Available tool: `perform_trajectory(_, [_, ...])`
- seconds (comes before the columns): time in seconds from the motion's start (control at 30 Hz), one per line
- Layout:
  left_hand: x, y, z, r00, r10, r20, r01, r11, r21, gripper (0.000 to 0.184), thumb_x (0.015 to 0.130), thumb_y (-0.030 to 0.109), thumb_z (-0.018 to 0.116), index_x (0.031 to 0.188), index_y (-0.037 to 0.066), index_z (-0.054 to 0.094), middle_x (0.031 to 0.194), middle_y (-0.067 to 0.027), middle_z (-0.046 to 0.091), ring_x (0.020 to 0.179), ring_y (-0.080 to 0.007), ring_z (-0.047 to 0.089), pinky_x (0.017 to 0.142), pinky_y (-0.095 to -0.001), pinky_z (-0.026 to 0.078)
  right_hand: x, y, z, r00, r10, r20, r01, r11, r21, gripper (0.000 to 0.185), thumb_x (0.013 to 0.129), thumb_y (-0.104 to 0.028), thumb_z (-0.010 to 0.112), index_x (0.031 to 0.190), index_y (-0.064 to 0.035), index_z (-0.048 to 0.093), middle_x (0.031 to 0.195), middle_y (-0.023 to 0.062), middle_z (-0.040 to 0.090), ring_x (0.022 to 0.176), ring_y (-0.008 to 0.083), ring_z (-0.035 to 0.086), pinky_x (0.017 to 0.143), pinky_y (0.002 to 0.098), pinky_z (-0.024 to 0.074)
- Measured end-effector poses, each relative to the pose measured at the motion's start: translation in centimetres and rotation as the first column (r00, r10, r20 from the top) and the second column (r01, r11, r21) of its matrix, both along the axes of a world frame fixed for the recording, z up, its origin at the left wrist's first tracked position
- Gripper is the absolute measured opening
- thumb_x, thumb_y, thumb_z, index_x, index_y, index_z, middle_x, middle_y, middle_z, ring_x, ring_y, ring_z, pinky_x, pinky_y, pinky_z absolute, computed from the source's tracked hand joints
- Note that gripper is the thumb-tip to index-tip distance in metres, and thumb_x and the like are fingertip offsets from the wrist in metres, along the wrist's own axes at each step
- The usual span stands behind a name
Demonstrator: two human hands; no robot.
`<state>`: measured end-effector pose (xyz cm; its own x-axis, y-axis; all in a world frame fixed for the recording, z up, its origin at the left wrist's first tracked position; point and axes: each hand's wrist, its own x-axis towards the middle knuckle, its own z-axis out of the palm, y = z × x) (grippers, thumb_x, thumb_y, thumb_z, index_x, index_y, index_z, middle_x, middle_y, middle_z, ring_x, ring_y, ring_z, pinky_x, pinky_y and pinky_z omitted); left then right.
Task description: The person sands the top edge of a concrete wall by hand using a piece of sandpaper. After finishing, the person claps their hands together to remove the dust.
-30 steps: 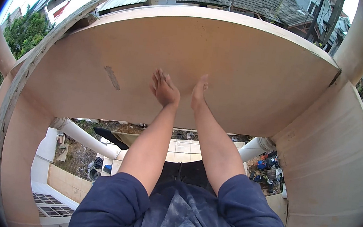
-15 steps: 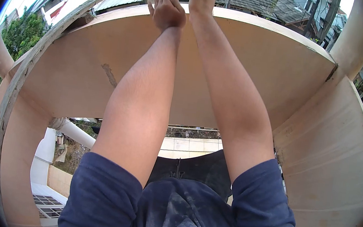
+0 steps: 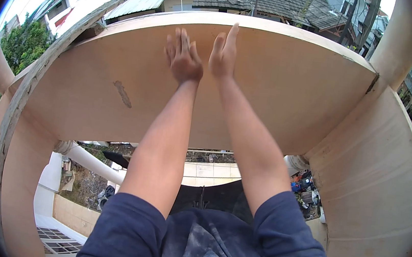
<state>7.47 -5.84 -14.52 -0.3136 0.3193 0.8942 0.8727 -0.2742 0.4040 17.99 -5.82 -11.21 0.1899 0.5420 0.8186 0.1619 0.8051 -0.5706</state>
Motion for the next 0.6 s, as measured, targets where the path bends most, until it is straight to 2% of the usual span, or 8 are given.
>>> perform_trajectory(0.07, [-0.3, -2.0, -6.6, 0.998, 0.026, -0.057, -0.035, 0.986, -0.162, 0.057, 0.110, 0.036, 0.044, 0.164, 0.016, 0.043, 0.173, -0.0026, 0.035, 0.162, -0.0334, 0.024, 0.130, -0.0569, 0.014, 0.1, -2.4, -6.6, 0.970, -0.171, 0.171, 0.153, 0.982, 0.113, 0.084, 0.109, -0.044, 0.049, 0.167, 0.0069, 0.015, 0.173, 0.0305, 0.020, 0.162, 0.0440, 0.016, 0.131, 0.0487, 0.0168])
perform_trajectory(0.13, [-0.9, -4.5, -12.8, 0.990, 0.032, -0.137, -0.070, 0.958, -0.279, 0.058, 0.109, 0.035, 0.046, 0.165, 0.018, 0.041, 0.175, 0.0015, 0.031, 0.163, -0.0316, 0.020, 0.131, -0.0565, 0.010, 0.1, -5.3, -14.0, 0.955, -0.150, 0.257, 0.149, 0.989, 0.022, 0.085, 0.107, -0.042, 0.053, 0.167, 0.0045, 0.016, 0.173, 0.0287, 0.021, 0.162, 0.0439, 0.017, 0.131, 0.0514, 0.0166])
perform_trajectory(0.27, [-2.0, -10.0, -23.6, 0.988, 0.039, -0.149, -0.110, 0.856, -0.505, 0.058, 0.110, 0.036, 0.045, 0.165, 0.020, 0.039, 0.176, 0.0030, 0.028, 0.164, -0.0298, 0.018, 0.132, -0.0567, 0.006, 0.7, -11.4, -27.2, 0.926, -0.041, 0.376, 0.184, 0.917, -0.353, 0.085, 0.106, -0.042, 0.055, 0.167, 0.0032, 0.018, 0.174, 0.0271, 0.019, 0.163, 0.0396, 0.017, 0.131, 0.0512, 0.0166])
perform_trajectory(0.33, [-1.9, -13.1, -28.5, 0.994, 0.081, -0.071, -0.107, 0.709, -0.697, 0.057, 0.112, 0.039, 0.042, 0.166, 0.020, 0.038, 0.176, 0.0030, 0.029, 0.164, -0.0287, 0.017, 0.132, -0.0561, 0.005, 1.3, -13.7, -33.1, 0.886, 0.036, 0.461, 0.255, 0.795, -0.551, 0.087, 0.107, -0.047, 0.053, 0.168, 0.0028, 0.015, 0.175, 0.0260, 0.017, 0.163, 0.0381, 0.016, 0.132, 0.0503, 0.0176])
perform_trajectory(0.4, [-1.5, -16.1, -31.9, 0.994, 0.108, -0.010, -0.076, 0.625, -0.777, 0.057, 0.112, 0.040, 0.041, 0.166, 0.020, 0.038, 0.176, 0.0028, 0.029, 0.164, -0.0282, 0.016, 0.131, -0.0559, 0.005, 2.1, -16.2, -38.7, 0.853, 0.136, 0.503, 0.276, 0.700, -0.658, 0.088, 0.108, -0.049, 0.050, 0.168, 0.0030, 0.013, 0.175, 0.0262, 0.016, 0.163, 0.0383, 0.016, 0.132, 0.0485, 0.0173])
perform_trajectory(0.43, [-1.4, -17.1, -32.8, 0.988, 0.144, 0.048, -0.039, 0.545, -0.838, 0.057, 0.113, 0.041, 0.039, 0.166, 0.020, 0.038, 0.175, 0.0027, 0.030, 0.164, -0.0277, 0.016, 0.131, -0.0557, 0.005, 2.5, -16.9, -40.1, 0.816, 0.235, 0.528, 0.305, 0.601, -0.739, 0.088, 0.109, -0.052, 0.048, 0.168, 0.0032, 0.011, 0.175, 0.0264, 0.016, 0.163, 0.0385, 0.017, 0.133, 0.0468, 0.0169])
perform_trajectory(0.53, [-1.9, -19.7, -34.1, 0.992, 0.126, -0.024, -0.079, 0.448, -0.890, 0.057, 0.113, 0.042, 0.037, 0.166, 0.019, 0.037, 0.175, 0.0024, 0.030, 0.165, -0.0270, 0.016, 0.131, -0.0551, 0.006, 3.5, -18.3, -40.8, 0.741, 0.415, 0.527, 0.241, 0.568, -0.787, 0.090, 0.110, -0.055, 0.046, 0.168, 0.0035, 0.009, 0.175, 0.0260, 0.015, 0.163, 0.0379, 0.015, 0.133, 0.0455, 0.0174])
perform_trajectory(0.6, [-2.3, -19.7, -34.0, 0.992, 0.124, -0.021, -0.075, 0.454, -0.888, 0.057, 0.114, 0.043, 0.036, 0.166, 0.019, 0.037, 0.175, 0.0023, 0.030, 0.164, -0.0268, 0.016, 0.131, -0.0546, 0.005, 3.6, -17.6, -40.6, 0.735, 0.410, 0.540, 0.256, 0.570, -0.781, 0.091, 0.109, -0.057, 0.045, 0.168, 0.0032, 0.010, 0.176, 0.0250, 0.014, 0.163, 0.0364, 0.015, 0.133, 0.0449, 0.0171])
